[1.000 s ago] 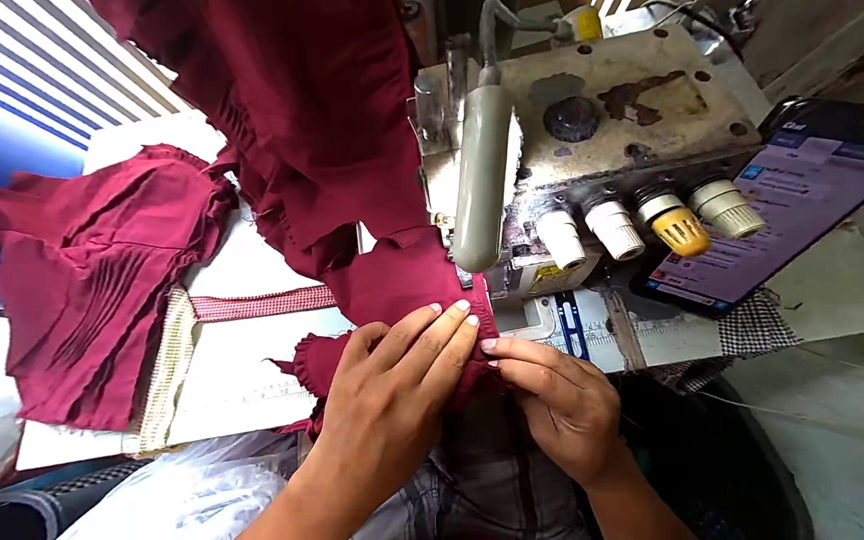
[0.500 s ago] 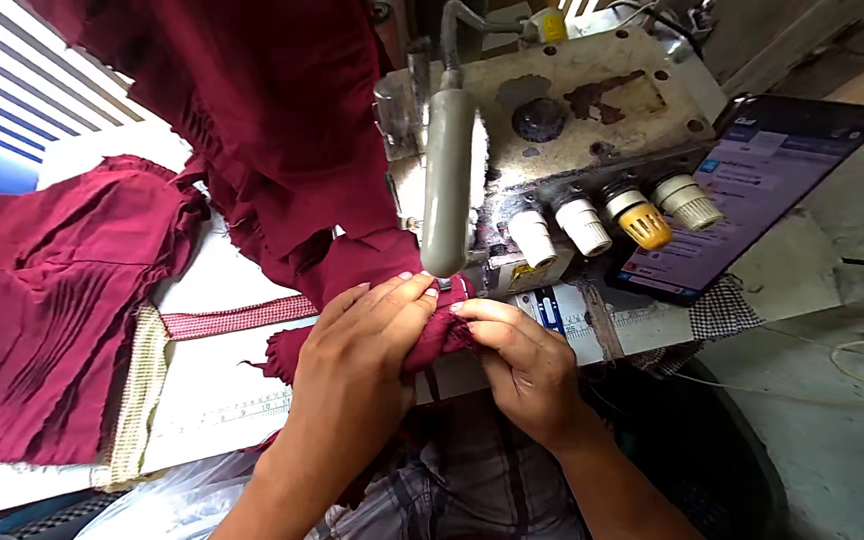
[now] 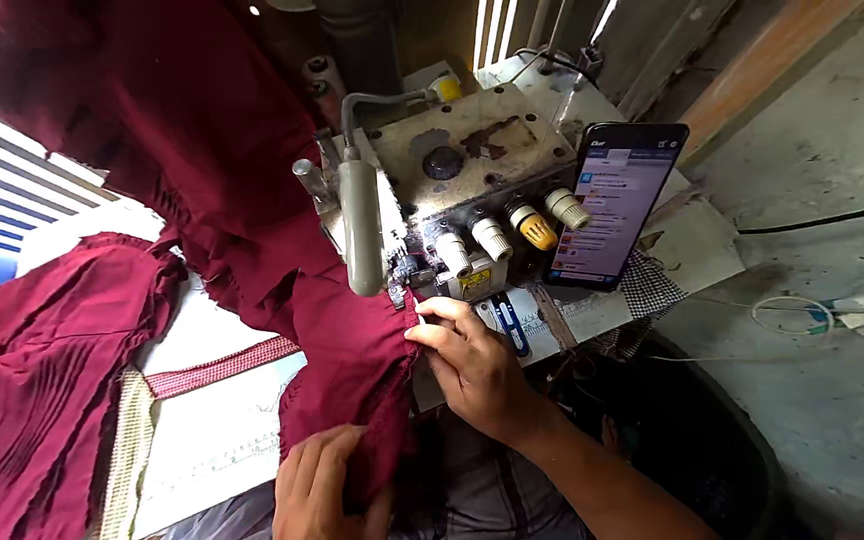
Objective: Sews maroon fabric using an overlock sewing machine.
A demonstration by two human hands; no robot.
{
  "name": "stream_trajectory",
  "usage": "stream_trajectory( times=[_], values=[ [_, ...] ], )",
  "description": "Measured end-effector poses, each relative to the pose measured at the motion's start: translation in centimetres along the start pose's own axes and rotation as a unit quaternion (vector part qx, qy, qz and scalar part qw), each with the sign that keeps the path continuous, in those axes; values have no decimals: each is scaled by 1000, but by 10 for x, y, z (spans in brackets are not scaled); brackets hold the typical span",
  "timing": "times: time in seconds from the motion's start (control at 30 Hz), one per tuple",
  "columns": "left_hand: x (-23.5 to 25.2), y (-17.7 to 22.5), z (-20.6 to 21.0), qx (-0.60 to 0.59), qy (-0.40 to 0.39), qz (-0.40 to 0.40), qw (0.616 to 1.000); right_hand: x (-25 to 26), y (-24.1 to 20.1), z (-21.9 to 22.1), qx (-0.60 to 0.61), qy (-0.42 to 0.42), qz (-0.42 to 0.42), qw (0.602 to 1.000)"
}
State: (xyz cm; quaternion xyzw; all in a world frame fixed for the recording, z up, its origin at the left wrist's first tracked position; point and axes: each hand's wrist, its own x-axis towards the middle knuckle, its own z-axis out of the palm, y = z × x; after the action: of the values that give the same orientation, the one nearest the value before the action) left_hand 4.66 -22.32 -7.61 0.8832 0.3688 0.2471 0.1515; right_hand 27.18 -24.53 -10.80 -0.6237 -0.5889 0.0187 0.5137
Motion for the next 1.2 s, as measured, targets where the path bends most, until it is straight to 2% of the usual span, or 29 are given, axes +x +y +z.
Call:
stream_trajectory(
  times=[0.1,0.17,0.23,0.27,0.33,0.37,0.4,0.43,0.53,0.6,0.7,0.83,0.9,0.93,1.0,1.03,1.07,1.13,1.2],
  values=[
    [-25,-3,9,-41,9,-26,999,-22,-4,-4,35,7,28,999],
    [-35,-4,10,-72,9,-28,997,-46,-8,-6,56,-46,69,995],
    [-37,-4,8,-88,-6,-28,996,-73,-14,-10,71,-174,131,973],
    [-35,-4,6,-92,-18,-31,995,-85,-18,-11,83,-265,166,946],
    [-30,-8,5,-114,-48,-26,992,-99,-24,-9,96,-435,223,867],
    [-26,-11,6,-135,-59,-17,989,-102,-29,-5,87,-488,235,836],
    [-23,-13,5,-166,-67,-5,984,-103,-37,2,79,-509,240,823],
    [-19,-14,3,-201,-73,6,977,-104,-46,9,75,-504,229,829],
    [-4,-15,-15,-269,-102,26,957,-101,-75,33,112,-371,90,917],
    [15,-13,-42,-234,-129,50,962,-77,-93,56,152,-306,25,940],
    [49,-12,-92,-121,-160,97,975,-31,-121,96,176,-193,-56,964],
    [85,-41,-126,-25,-166,102,980,8,-132,141,278,-352,-5,894],
    [96,-71,-124,22,-142,96,985,11,-117,128,276,-415,5,867],
    [99,-83,-122,25,-128,90,987,10,-107,111,282,-461,6,841],
    [99,-96,-116,-1,-97,75,992,2,-84,76,299,-508,-30,808],
    [98,-98,-111,-30,-77,73,994,1,-74,55,313,-505,-49,803],
    [95,-97,-104,-67,-55,74,993,3,-69,34,337,-466,-57,816],
    [92,-90,-91,-145,-16,84,986,14,-69,-5,376,-314,-25,871],
    [93,-83,-85,-182,15,104,978,35,-74,-28,301,-175,10,937]
  ],
)
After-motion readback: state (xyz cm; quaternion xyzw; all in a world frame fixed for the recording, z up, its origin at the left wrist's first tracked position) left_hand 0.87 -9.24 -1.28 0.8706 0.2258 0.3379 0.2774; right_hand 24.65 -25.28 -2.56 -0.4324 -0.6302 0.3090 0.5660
